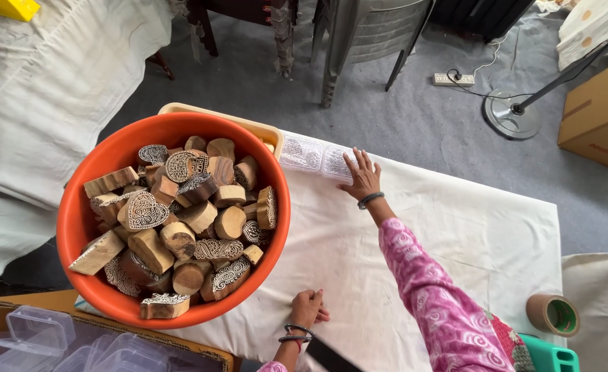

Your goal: The person wraps a small plastic container in bubble wrap and secures it with tape. They then pick up wooden stamps from a large orange bowl, wipe them with a cloth, and place them into a clear plastic container.

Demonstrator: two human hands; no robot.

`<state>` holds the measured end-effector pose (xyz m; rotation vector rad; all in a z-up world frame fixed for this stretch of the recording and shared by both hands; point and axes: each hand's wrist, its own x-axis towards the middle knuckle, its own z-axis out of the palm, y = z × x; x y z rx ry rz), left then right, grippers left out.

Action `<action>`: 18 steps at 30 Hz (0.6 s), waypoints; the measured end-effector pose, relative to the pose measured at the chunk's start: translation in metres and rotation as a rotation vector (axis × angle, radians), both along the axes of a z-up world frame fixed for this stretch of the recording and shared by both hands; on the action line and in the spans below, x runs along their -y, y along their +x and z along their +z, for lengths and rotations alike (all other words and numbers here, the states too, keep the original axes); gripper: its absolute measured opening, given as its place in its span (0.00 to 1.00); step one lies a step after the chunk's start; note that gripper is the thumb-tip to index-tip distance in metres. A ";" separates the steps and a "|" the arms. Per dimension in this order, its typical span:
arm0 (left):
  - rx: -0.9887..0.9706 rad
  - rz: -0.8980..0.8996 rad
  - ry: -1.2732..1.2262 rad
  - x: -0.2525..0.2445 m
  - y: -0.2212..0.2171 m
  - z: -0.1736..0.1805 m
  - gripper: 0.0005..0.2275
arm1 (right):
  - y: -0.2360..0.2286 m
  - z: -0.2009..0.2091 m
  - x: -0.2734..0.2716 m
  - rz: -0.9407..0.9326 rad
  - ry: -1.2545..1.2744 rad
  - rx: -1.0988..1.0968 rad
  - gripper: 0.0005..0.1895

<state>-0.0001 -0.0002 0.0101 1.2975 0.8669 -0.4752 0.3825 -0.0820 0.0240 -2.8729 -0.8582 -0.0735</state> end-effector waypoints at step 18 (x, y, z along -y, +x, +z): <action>0.020 -0.017 0.077 0.004 0.004 -0.005 0.17 | 0.028 -0.022 -0.028 -0.066 -0.188 -0.182 0.65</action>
